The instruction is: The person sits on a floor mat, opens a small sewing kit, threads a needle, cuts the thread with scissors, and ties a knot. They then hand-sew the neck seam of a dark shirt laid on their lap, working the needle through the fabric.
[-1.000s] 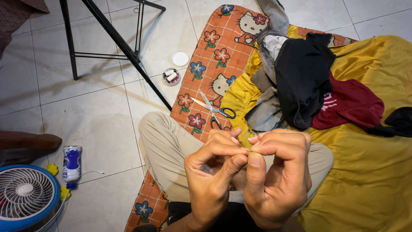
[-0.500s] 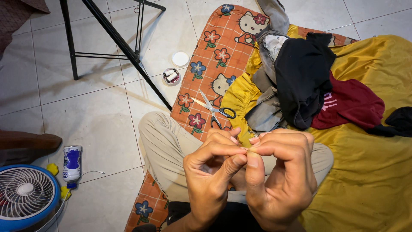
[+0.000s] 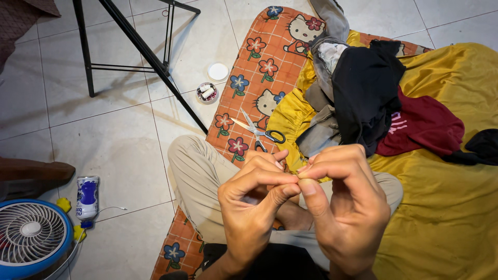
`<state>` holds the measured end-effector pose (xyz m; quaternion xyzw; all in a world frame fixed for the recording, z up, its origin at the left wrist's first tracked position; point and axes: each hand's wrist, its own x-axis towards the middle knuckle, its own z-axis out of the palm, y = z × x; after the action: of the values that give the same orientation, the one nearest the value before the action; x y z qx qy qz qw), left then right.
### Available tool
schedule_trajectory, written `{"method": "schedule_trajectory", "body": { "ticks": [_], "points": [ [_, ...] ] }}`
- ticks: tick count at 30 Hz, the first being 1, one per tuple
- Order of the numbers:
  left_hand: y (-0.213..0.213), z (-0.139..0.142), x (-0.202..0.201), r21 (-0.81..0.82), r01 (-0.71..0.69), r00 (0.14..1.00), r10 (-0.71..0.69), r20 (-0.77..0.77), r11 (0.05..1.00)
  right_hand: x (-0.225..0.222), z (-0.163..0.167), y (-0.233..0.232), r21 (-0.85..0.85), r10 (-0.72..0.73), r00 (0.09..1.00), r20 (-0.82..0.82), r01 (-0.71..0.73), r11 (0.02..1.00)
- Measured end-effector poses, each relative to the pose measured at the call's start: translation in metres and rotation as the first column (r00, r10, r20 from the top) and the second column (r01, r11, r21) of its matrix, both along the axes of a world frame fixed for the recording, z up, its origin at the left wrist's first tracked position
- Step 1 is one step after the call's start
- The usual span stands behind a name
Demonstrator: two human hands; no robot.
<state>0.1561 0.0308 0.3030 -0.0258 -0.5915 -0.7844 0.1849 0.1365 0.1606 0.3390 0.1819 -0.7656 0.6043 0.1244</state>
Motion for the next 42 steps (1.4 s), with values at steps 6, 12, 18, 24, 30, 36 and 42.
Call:
{"method": "schedule_trajectory", "body": {
  "ticks": [6,12,18,24,30,36,42],
  "points": [
    [0.0,-0.001,-0.003,-0.038,0.014,1.0,-0.013,0.018,0.999,-0.015,-0.006,0.016,-0.099,0.186,0.978,0.091,-0.177,0.979],
    [0.002,-0.004,-0.007,-0.053,0.021,1.0,-0.02,0.023,0.998,-0.021,-0.011,0.024,-0.217,0.283,0.939,0.193,-0.24,0.946],
    [0.001,0.005,-0.01,-0.185,0.018,1.0,-0.014,0.021,0.983,-0.025,-0.016,0.027,-0.194,0.321,0.929,0.182,-0.286,0.938],
    [-0.008,0.022,-0.014,-0.441,-0.13,0.991,0.11,-0.071,0.888,-0.03,-0.011,0.03,0.033,0.254,0.958,0.131,-0.261,0.965],
    [-0.015,0.021,-0.027,-0.499,-0.068,0.993,0.01,-0.119,0.864,-0.035,-0.009,0.03,0.198,0.209,0.974,0.085,-0.222,0.955],
    [-0.008,0.012,-0.035,-0.645,-0.109,0.985,-0.006,-0.173,0.756,-0.039,-0.017,0.027,0.151,0.217,0.969,0.118,-0.234,0.96],
    [-0.01,0.004,-0.041,-0.602,-0.146,0.983,0.047,-0.177,0.785,-0.043,-0.026,0.024,0.105,0.266,0.949,0.167,-0.285,0.953]
  ]
}}
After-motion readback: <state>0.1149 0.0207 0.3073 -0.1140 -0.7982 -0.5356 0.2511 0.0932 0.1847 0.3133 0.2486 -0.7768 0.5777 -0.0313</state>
